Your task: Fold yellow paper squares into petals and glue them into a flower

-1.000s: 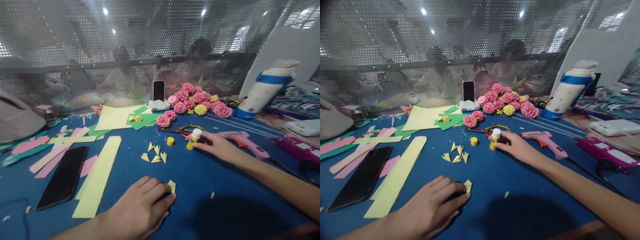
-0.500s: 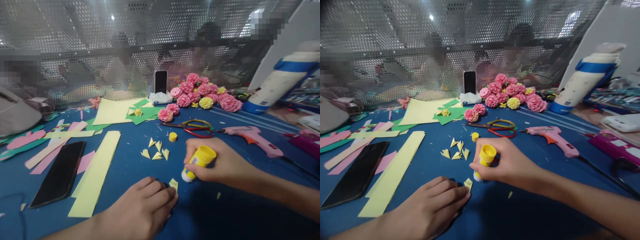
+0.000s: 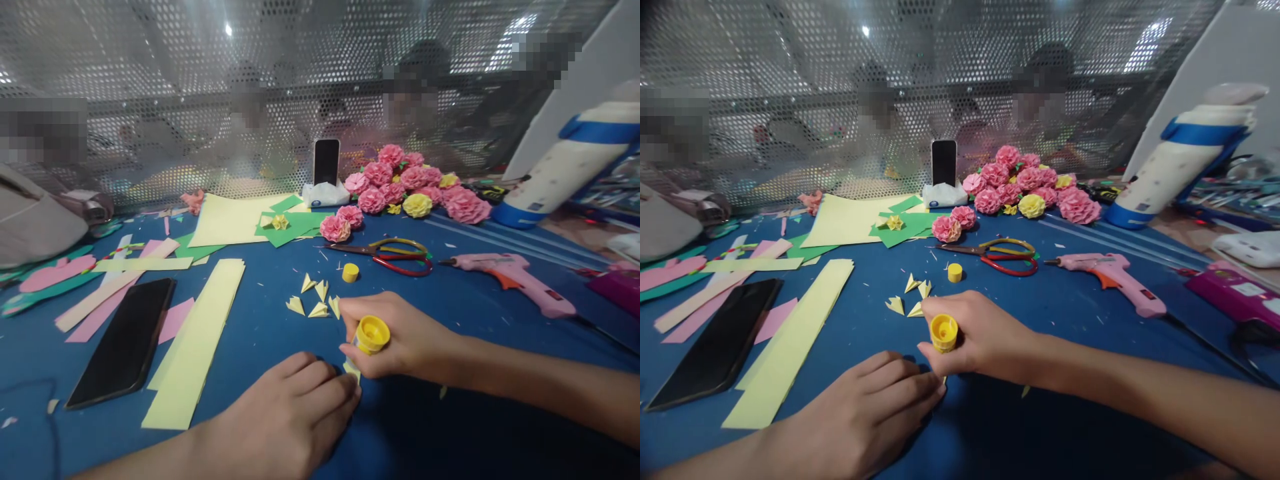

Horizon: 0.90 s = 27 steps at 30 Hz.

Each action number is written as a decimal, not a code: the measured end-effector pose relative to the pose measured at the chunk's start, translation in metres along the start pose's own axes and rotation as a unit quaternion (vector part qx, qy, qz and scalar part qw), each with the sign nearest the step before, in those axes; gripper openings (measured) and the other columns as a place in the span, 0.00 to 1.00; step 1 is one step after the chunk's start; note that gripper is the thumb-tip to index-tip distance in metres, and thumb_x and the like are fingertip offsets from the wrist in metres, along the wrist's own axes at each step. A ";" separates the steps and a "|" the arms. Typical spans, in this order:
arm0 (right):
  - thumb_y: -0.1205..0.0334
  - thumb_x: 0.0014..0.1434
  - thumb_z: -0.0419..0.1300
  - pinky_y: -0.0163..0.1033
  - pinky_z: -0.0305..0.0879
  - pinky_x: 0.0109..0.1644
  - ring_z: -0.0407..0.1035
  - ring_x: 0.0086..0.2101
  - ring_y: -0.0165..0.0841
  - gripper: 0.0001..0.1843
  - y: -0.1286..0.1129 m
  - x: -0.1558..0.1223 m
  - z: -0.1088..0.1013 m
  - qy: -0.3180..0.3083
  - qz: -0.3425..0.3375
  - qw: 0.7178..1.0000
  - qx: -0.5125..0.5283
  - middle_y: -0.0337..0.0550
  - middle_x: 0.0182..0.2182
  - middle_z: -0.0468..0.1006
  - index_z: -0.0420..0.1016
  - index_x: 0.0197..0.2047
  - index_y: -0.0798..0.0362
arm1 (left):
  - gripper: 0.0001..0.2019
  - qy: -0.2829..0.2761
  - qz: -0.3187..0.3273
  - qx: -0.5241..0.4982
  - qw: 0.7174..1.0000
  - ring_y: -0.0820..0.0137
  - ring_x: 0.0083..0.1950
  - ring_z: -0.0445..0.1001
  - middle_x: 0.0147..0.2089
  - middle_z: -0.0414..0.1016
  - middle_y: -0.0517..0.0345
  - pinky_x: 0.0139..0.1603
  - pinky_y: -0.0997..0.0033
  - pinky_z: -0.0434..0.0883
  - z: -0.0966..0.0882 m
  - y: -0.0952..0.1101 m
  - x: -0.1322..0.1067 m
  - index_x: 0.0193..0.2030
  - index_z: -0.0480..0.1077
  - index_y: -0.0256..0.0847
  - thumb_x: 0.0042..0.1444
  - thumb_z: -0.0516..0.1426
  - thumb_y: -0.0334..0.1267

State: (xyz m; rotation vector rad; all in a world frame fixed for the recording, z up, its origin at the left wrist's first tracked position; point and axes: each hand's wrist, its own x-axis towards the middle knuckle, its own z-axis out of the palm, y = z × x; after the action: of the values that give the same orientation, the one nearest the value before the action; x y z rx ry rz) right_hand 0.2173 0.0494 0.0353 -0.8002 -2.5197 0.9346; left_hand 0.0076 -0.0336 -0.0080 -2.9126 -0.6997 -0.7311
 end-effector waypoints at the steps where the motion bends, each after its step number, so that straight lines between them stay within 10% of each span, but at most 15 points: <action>1: 0.58 0.57 0.62 0.34 0.44 0.27 0.52 0.24 0.26 0.15 0.000 0.000 0.000 -0.005 0.002 1.000 -0.004 0.29 0.21 0.62 0.59 0.27 0.51 | 0.13 -0.002 0.003 0.002 1.000 0.64 0.43 0.75 0.48 0.80 0.49 0.46 0.64 0.72 0.000 0.000 0.000 0.55 0.71 0.28 0.71 0.48 0.29; 27: 0.61 0.57 0.63 0.33 0.45 0.27 0.52 0.23 0.25 0.15 -0.002 0.000 0.008 0.010 -0.011 1.000 0.020 0.28 0.21 0.61 0.59 0.27 0.52 | 0.16 -0.016 0.004 0.021 1.000 0.66 0.40 0.71 0.45 0.78 0.49 0.41 0.64 0.69 -0.003 0.002 0.000 0.53 0.72 0.29 0.72 0.44 0.28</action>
State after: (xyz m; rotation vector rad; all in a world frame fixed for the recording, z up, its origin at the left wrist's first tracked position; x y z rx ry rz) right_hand 0.2129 0.0447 0.0309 -0.7660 -2.4797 0.9612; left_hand 0.0074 -0.0357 -0.0049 -2.8933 -0.6965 -0.6613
